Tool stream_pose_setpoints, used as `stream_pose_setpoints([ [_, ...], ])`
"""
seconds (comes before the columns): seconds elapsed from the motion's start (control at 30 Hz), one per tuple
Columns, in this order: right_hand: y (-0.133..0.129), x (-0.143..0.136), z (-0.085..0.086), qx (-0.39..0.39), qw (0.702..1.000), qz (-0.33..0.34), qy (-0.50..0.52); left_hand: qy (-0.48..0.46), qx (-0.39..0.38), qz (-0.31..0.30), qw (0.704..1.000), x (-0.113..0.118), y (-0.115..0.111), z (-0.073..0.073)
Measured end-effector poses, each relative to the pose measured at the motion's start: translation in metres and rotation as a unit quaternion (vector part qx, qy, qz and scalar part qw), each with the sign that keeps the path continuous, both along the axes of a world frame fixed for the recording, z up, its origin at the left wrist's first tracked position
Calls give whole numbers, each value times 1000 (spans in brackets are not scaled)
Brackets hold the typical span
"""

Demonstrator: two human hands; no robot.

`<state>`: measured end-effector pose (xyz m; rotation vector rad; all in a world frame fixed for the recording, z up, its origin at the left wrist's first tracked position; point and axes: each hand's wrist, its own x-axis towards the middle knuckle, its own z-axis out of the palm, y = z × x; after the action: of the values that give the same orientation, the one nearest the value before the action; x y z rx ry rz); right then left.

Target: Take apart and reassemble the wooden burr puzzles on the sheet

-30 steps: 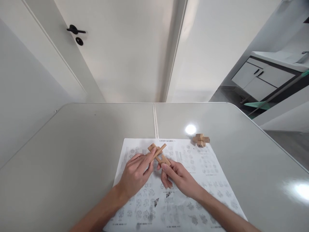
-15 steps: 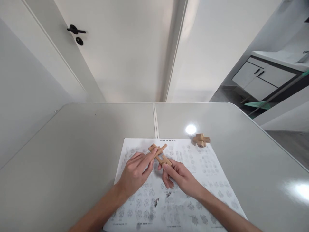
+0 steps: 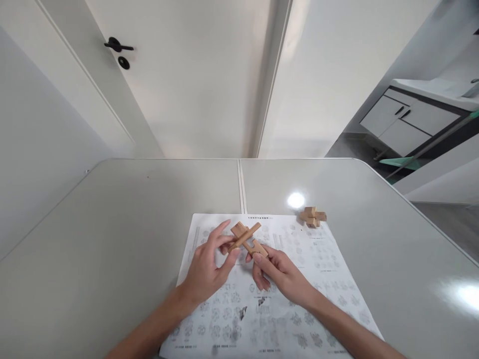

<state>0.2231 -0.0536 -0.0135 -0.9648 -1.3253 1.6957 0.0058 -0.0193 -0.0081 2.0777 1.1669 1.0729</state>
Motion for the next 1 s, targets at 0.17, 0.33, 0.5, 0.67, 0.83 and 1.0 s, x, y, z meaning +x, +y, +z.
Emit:
stream_pose_setpoints([
  [0.17,-2,1,5,29,999,19,-28,-109,-164,-18,980,-1,1,7],
  [0.33,-3,-1,11,65,995,37,-71,-163,-220,-41,961,2,5,17],
  [0.5,-2,0,5,122,986,19,-113,-233,-257,-40,937,4,9,21],
  [0.67,3,4,-1,293,922,-52,-248,-300,-258,28,918,0,17,11],
  [0.83,9,4,-5,399,853,-51,-332,-360,-271,64,890,-2,20,2],
  [1.0,11,5,-12,423,809,-11,-409,-361,-279,73,887,1,20,4],
])
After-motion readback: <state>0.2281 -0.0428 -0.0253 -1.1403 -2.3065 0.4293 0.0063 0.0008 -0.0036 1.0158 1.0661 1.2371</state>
